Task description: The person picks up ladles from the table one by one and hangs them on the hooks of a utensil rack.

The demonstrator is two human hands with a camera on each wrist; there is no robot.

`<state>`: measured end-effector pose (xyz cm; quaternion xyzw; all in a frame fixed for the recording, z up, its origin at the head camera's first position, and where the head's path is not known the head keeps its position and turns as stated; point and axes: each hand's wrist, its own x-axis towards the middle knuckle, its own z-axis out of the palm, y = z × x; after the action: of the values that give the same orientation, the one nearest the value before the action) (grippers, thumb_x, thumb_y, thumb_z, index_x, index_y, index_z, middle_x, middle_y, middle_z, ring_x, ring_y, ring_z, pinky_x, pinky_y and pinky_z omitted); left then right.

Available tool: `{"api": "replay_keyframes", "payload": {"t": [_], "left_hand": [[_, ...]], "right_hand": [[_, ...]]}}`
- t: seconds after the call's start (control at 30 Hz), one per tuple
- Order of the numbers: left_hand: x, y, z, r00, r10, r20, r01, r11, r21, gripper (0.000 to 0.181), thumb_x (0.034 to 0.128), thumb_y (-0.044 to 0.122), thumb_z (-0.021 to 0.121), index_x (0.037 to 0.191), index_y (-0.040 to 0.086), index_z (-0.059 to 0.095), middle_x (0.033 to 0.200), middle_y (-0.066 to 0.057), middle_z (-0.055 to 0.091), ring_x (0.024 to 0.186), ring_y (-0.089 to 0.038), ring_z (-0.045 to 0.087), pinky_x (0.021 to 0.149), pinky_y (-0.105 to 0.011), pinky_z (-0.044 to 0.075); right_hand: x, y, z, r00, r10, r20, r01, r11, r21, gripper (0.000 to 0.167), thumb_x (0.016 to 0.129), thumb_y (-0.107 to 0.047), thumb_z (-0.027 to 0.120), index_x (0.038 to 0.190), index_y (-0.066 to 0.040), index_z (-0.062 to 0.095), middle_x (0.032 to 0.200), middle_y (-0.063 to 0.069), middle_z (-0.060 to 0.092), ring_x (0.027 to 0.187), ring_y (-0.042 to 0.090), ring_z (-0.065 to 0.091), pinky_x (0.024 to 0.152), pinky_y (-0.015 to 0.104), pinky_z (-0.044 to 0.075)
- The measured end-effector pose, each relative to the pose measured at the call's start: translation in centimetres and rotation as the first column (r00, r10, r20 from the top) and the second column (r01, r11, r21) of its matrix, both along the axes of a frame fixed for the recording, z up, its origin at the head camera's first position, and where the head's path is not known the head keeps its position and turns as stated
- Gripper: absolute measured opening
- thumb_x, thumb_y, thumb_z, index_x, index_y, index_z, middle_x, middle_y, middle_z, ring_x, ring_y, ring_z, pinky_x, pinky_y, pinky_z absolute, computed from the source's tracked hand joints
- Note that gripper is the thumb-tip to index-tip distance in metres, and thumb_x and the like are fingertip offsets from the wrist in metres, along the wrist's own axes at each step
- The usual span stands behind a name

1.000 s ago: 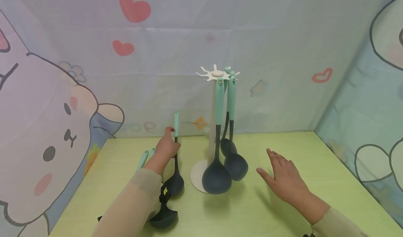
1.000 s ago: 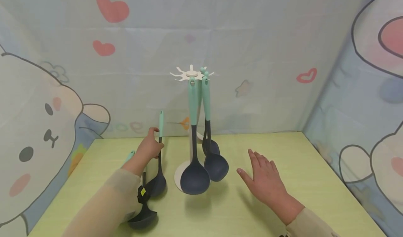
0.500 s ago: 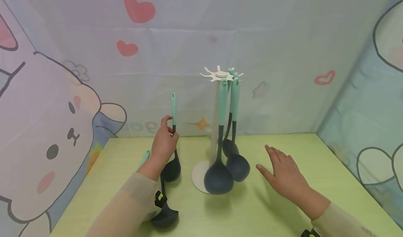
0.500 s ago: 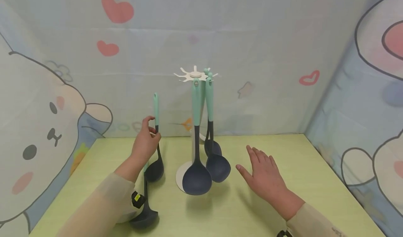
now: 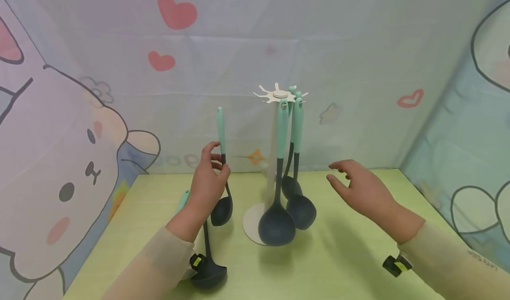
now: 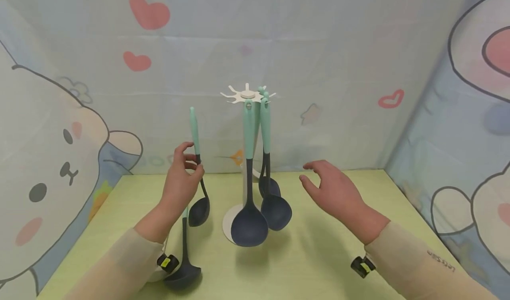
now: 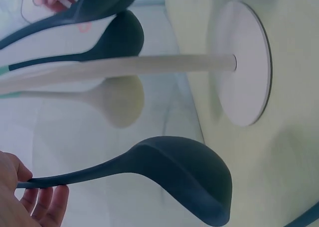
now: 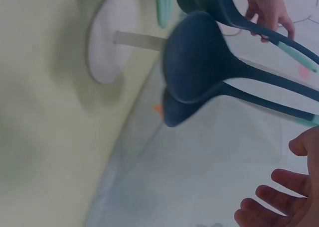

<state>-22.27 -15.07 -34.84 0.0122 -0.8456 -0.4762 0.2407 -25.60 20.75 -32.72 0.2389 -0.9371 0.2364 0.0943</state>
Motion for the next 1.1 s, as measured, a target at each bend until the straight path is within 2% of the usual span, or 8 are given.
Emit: {"api": "replay_keyframes", "payload": {"t": [0.23, 0.4, 0.53, 0.7, 0.83, 0.9, 1.1], "left_hand": [[1.6, 1.1, 0.8, 0.998, -0.011, -0.065, 0.010, 1.000, -0.023, 0.053, 0.0952, 0.012, 0.056, 0.142, 0.029, 0.037, 0.116, 0.004, 0.058, 0.094, -0.016, 0.059, 0.069, -0.036, 0.051], [2.3, 1.7, 1.5, 0.995, -0.030, -0.096, 0.028, 0.999, -0.027, 0.053, 0.0950, 0.009, 0.057, 0.141, 0.030, 0.041, 0.114, 0.001, 0.059, 0.092, -0.015, 0.058, 0.072, -0.034, 0.052], [2.6, 2.1, 2.0, 0.993, -0.032, -0.115, 0.028, 0.999, -0.036, 0.053, 0.0943, 0.010, 0.058, 0.140, 0.031, 0.043, 0.113, 0.002, 0.059, 0.091, -0.013, 0.059, 0.073, -0.033, 0.053], [2.9, 2.6, 2.3, 0.985, -0.044, -0.164, 0.037, 0.998, -0.049, 0.053, 0.0940, 0.010, 0.059, 0.140, 0.031, 0.046, 0.113, 0.002, 0.061, 0.090, -0.012, 0.059, 0.072, -0.032, 0.054], [3.1, 3.1, 2.5, 0.978, -0.067, -0.199, 0.060, 0.997, -0.042, 0.052, 0.0941, 0.009, 0.060, 0.140, 0.030, 0.048, 0.113, 0.001, 0.061, 0.090, -0.012, 0.060, 0.073, -0.032, 0.054], [3.1, 3.4, 2.7, 0.974, -0.081, -0.210, 0.074, 0.996, -0.040, 0.052, 0.0942, 0.008, 0.060, 0.140, 0.030, 0.048, 0.112, 0.001, 0.061, 0.090, -0.012, 0.060, 0.073, -0.032, 0.054], [3.2, 4.2, 3.2, 0.970, -0.120, -0.213, 0.120, 0.993, -0.013, 0.052, 0.0945, 0.007, 0.060, 0.140, 0.030, 0.049, 0.110, 0.001, 0.062, 0.090, -0.012, 0.059, 0.073, -0.033, 0.055]], "right_hand": [[-1.7, -1.1, 4.7, 1.000, -0.004, -0.028, 0.001, 0.994, -0.112, 0.051, 0.104, -0.045, 0.045, 0.134, -0.005, 0.054, 0.132, 0.018, 0.055, 0.112, 0.040, 0.059, 0.092, 0.056, 0.048], [-2.6, -2.1, 8.0, 0.998, 0.002, -0.063, -0.014, 0.980, -0.197, 0.050, 0.103, -0.047, 0.047, 0.133, -0.008, 0.056, 0.131, 0.014, 0.056, 0.110, 0.038, 0.060, 0.091, 0.055, 0.048], [-2.7, -3.2, 10.9, 0.995, 0.024, -0.095, -0.048, 0.965, -0.258, 0.048, 0.102, -0.046, 0.047, 0.132, -0.010, 0.058, 0.131, 0.011, 0.057, 0.114, 0.037, 0.060, 0.094, 0.055, 0.047], [-2.1, -4.8, 14.1, 0.983, 0.051, -0.175, -0.105, 0.944, -0.312, 0.043, 0.102, -0.041, 0.048, 0.130, -0.011, 0.060, 0.130, 0.008, 0.059, 0.113, 0.033, 0.062, 0.096, 0.052, 0.047], [-1.4, -5.9, 16.0, 0.965, 0.073, -0.251, -0.152, 0.938, -0.311, 0.038, 0.102, -0.035, 0.051, 0.127, -0.010, 0.064, 0.127, 0.006, 0.061, 0.109, 0.027, 0.064, 0.097, 0.045, 0.048], [-1.0, -6.4, 16.9, 0.957, 0.081, -0.280, -0.164, 0.943, -0.289, 0.035, 0.102, -0.033, 0.053, 0.125, -0.011, 0.066, 0.124, 0.004, 0.063, 0.108, 0.025, 0.064, 0.097, 0.043, 0.048], [0.1, -7.9, 18.7, 0.943, 0.154, -0.296, -0.212, 0.962, -0.174, 0.028, 0.101, -0.030, 0.058, 0.119, -0.013, 0.072, 0.119, 0.001, 0.065, 0.108, 0.020, 0.063, 0.097, 0.040, 0.049]]}}
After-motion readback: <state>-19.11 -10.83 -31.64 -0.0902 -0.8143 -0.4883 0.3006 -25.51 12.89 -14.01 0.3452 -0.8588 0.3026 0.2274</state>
